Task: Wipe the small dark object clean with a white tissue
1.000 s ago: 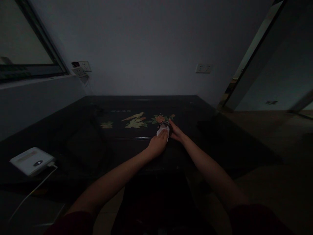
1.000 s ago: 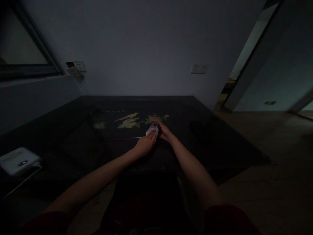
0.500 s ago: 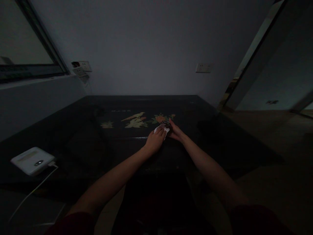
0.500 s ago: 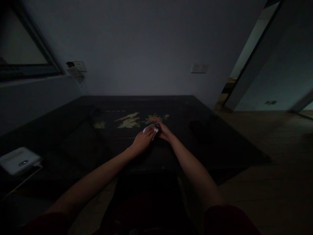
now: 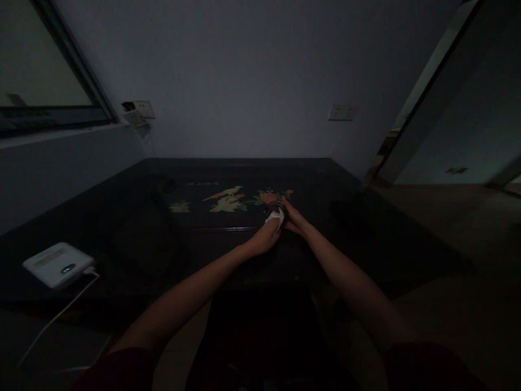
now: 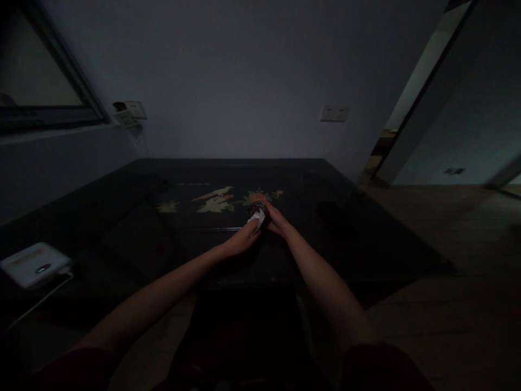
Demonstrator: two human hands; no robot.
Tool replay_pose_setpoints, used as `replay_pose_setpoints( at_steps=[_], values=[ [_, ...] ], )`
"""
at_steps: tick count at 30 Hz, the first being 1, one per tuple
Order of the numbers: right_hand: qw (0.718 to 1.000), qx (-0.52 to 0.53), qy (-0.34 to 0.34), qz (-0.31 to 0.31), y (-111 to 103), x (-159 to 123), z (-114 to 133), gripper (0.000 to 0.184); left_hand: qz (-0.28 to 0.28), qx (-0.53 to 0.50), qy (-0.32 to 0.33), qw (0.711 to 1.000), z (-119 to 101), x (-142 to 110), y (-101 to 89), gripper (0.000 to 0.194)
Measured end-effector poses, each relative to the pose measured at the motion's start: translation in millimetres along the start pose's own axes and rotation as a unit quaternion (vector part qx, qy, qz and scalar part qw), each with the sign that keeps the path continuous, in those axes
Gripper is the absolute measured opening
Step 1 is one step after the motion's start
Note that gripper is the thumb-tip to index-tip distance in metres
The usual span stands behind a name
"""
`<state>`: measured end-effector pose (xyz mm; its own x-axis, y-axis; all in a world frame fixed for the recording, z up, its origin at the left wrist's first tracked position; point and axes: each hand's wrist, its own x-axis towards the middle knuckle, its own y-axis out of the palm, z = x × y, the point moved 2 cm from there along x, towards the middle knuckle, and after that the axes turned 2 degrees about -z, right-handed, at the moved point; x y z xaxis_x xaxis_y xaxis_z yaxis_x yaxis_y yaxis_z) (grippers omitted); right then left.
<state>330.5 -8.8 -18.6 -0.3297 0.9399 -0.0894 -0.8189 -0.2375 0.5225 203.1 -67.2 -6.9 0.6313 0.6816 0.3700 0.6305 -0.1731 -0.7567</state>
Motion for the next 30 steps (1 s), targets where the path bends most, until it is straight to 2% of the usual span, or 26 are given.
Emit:
replay_pose_setpoints(
  at_steps=[4, 9, 14, 20, 24, 30],
  values=[
    [1.0, -0.004, 0.0, 0.001, 0, 1, -1, 0.042, 0.003, -0.031, -0.014, 0.999, 0, 0, -1.2, 0.032],
    [1.0, -0.015, -0.011, -0.004, 0, 2, -2, 0.041, 0.025, 0.069, -0.018, 0.997, 2, -2, -3.0, 0.03],
    [1.0, -0.016, -0.007, 0.005, -2, 4, -2, 0.04, 0.064, 0.185, -0.031, 0.98, 0, -3, -14.9, 0.035],
    [1.0, 0.01, 0.024, -0.003, -6, 7, -4, 0.037, 0.016, 0.305, 0.011, 0.952, -4, -1, -22.9, 0.034],
    [0.999, 0.032, 0.031, -0.005, -4, 7, -4, 0.038, -0.002, 0.331, 0.017, 0.944, -2, -2, -17.7, 0.035],
    [0.999, 0.028, 0.026, -0.006, -2, 5, -4, 0.037, 0.006, 0.332, -0.001, 0.943, -4, -3, -15.0, 0.037]
  ],
)
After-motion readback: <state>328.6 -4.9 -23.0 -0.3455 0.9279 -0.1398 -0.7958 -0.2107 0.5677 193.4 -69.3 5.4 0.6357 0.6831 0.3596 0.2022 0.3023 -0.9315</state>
